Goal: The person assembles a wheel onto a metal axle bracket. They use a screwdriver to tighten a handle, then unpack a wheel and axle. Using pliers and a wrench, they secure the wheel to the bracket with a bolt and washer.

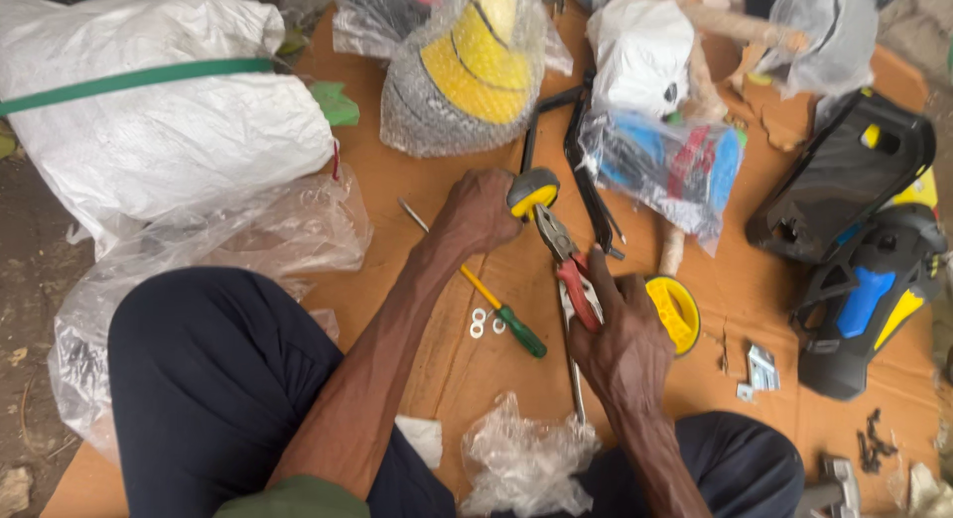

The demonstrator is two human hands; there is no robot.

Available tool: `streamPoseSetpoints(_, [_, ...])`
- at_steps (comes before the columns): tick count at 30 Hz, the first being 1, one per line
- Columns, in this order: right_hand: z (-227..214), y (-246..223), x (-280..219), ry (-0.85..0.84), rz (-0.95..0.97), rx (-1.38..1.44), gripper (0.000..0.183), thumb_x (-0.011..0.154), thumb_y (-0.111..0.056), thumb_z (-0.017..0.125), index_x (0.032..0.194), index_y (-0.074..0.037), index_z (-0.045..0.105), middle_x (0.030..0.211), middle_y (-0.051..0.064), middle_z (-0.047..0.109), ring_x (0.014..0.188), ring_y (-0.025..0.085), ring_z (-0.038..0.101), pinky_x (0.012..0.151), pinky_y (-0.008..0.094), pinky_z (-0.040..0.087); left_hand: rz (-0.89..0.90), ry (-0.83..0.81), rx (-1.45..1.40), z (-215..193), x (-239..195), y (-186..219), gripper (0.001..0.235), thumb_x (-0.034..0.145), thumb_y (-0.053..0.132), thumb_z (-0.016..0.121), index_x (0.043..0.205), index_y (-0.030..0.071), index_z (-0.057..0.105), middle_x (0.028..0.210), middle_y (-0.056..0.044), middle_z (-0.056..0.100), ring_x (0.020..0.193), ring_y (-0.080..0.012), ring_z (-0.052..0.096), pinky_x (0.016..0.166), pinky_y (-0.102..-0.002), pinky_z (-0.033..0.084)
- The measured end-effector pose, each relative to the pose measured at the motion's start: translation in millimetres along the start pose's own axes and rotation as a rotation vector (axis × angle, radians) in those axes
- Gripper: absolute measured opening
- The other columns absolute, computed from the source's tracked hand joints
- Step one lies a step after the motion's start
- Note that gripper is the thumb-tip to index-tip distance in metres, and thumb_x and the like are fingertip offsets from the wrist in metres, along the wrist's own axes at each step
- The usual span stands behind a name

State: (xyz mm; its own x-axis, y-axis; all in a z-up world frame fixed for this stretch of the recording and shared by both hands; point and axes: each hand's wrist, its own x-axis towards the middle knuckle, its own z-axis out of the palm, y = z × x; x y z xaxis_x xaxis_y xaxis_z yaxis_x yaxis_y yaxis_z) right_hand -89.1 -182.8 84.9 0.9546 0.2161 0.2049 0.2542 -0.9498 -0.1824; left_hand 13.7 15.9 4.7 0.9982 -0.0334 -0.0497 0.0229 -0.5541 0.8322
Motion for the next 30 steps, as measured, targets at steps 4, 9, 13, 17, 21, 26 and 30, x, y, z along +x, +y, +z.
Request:
streamPoseSetpoints(4, [-2,-2,-3,0.145,-0.085,0.114,0.063,0.080,-0.011,0.072,0.142,-0.009,0.061,0.104,0.013,0.067,0.081,0.034,0.066,0.064,0.045,0.051,0.006,0.003,0.026,0,-3,-2,0.016,0.076,0.013,0.074,0.088,0.001,0.073,0.089,-0.028,0.070,0.090,-0.0465,0.068,0.080,-0.052,0.055])
streamPoseSetpoints(9, [0,-8,1,-0.045,0.036,0.011,0.057,0.081,-0.018,0.077,0.137,-0.014,0.065,0.090,0.015,0.064,0.071,0.035,0.067,0.058,0.048,0.051,-0.025,-0.029,-0.020,-1,-2,-4,0.026,0.072,0.010,0.077,0.096,0.002,0.070,0.094,-0.027,0.071,0.095,-0.0453,0.068,0.083,-0.051,0.054])
streamPoseSetpoints(13, [-1,-12,0,0.028,0.032,0.073,0.062,0.079,-0.018,0.076,0.139,-0.012,0.063,0.090,0.015,0.064,0.072,0.034,0.067,0.060,0.047,0.052,0.023,-0.084,0.004,-5,0,-14,0.039,0.070,0.010,0.081,0.104,0.001,0.063,0.102,-0.026,0.071,0.101,-0.0434,0.067,0.084,-0.050,0.053])
streamPoseSetpoints(17, [-4,-10,2,-0.085,0.028,0.009,0.056,0.081,-0.018,0.075,0.137,-0.018,0.066,0.091,0.014,0.066,0.072,0.035,0.067,0.060,0.049,0.052,-0.005,-0.128,-0.021,-4,4,-16,0.047,0.067,0.012,0.084,0.106,0.001,0.061,0.104,-0.024,0.071,0.103,-0.0410,0.069,0.085,-0.048,0.055])
streamPoseSetpoints(21, [3,-5,2,-0.016,0.058,0.073,0.063,0.076,-0.012,0.071,0.139,-0.015,0.064,0.090,0.016,0.065,0.073,0.037,0.067,0.062,0.050,0.052,0.003,-0.102,-0.006,-5,1,-17,0.044,0.066,0.010,0.083,0.105,0.002,0.062,0.104,-0.025,0.072,0.103,-0.0414,0.069,0.085,-0.047,0.055])
streamPoseSetpoints(26, [14,18,-2,-0.041,-0.071,0.217,0.064,0.074,-0.011,0.070,0.138,-0.008,0.063,0.093,0.015,0.069,0.081,0.035,0.068,0.068,0.047,0.053,0.102,-0.110,-0.235,-12,1,-16,0.059,0.056,0.021,0.087,0.109,0.004,0.066,0.101,-0.018,0.074,0.096,-0.0352,0.073,0.084,-0.043,0.056])
streamPoseSetpoints(30, [25,29,-25,-0.384,0.780,1.026,0.043,0.089,-0.023,0.068,0.125,0.001,0.067,0.085,0.013,0.068,0.075,0.024,0.061,0.067,0.040,0.044,-0.064,-0.066,-0.209,-7,5,-18,0.059,0.069,0.048,0.084,0.107,0.005,0.072,0.100,-0.017,0.076,0.095,-0.0306,0.074,0.084,-0.041,0.056])
